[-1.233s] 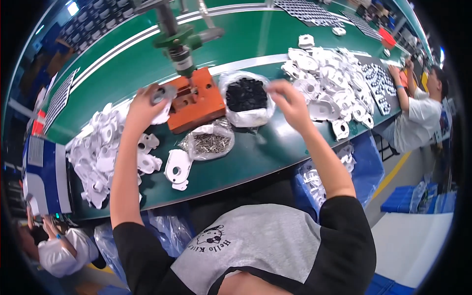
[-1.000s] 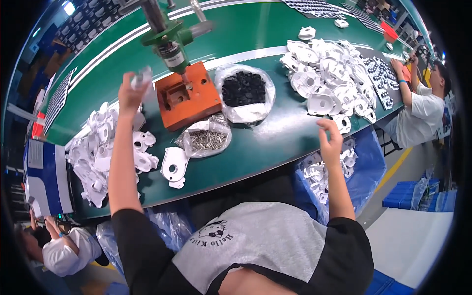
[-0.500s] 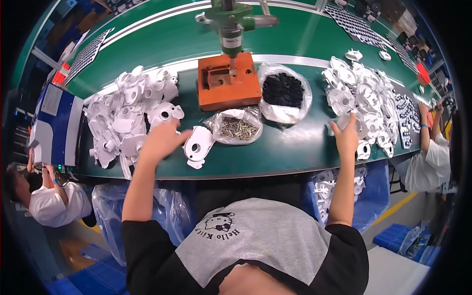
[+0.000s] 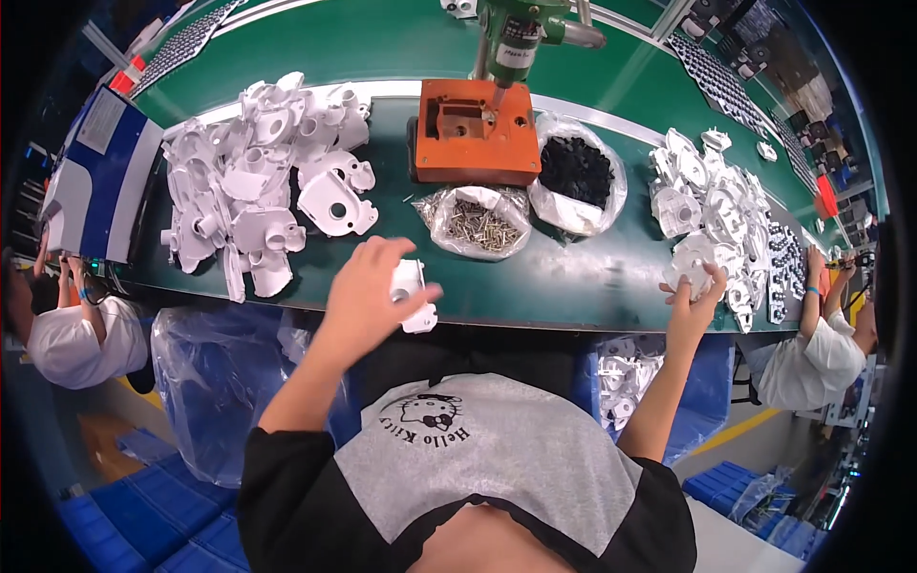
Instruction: Assembling plastic components using a manual press at an industrial workbench.
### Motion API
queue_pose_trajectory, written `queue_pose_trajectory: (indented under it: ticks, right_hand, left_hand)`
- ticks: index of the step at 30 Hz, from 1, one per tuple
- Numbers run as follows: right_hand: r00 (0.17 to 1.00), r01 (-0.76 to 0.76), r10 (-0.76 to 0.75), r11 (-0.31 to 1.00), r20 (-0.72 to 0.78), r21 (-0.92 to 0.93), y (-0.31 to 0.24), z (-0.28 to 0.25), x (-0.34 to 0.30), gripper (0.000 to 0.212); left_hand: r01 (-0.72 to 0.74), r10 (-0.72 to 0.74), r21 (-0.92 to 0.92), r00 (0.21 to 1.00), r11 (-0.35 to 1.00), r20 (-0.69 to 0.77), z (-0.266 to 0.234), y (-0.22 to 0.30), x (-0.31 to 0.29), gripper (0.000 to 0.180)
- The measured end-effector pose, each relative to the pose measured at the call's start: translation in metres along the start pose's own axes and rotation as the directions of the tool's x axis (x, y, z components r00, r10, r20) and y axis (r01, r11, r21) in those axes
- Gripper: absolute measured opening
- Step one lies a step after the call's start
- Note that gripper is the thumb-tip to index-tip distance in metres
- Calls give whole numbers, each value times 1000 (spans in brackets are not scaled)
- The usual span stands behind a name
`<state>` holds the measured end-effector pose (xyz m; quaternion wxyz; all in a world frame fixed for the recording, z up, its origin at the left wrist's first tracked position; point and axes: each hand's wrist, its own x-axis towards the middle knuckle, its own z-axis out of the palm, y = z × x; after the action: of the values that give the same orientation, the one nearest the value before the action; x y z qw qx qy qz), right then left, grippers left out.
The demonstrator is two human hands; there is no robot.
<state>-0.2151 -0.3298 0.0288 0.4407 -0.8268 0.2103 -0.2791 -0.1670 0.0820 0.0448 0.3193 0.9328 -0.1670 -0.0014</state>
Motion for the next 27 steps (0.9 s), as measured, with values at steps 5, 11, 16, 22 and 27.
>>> queue_pose_trajectory:
  ticks: [5,11,16,22,27]
  right_hand:
    - [963,-64,-30,940,267,336,-20,15,-15,66]
    - [775,-405,-44,731,630,549,-46,57,-39,61]
    - [621,-642,-77,521,780,563,-47,88,-59,50]
    - [604,-717,-116,353,788,601,-73,103,-64,52]
    - [440,-846,-172,249,881,471,-88,121,-80,53]
  left_hand:
    - [-86,85,193,996,977,10,36,-10,-15,76]
    - [-221,214,39,967,974,138,37,-7,-16,70]
    - [-344,351,79,929,936,-119,36,-22,-14,27]
    - [-417,164,-585,885,696,-435,33,-9,-10,13]
    - [-747,303,-533,655,398,-692,36,29,23,12]
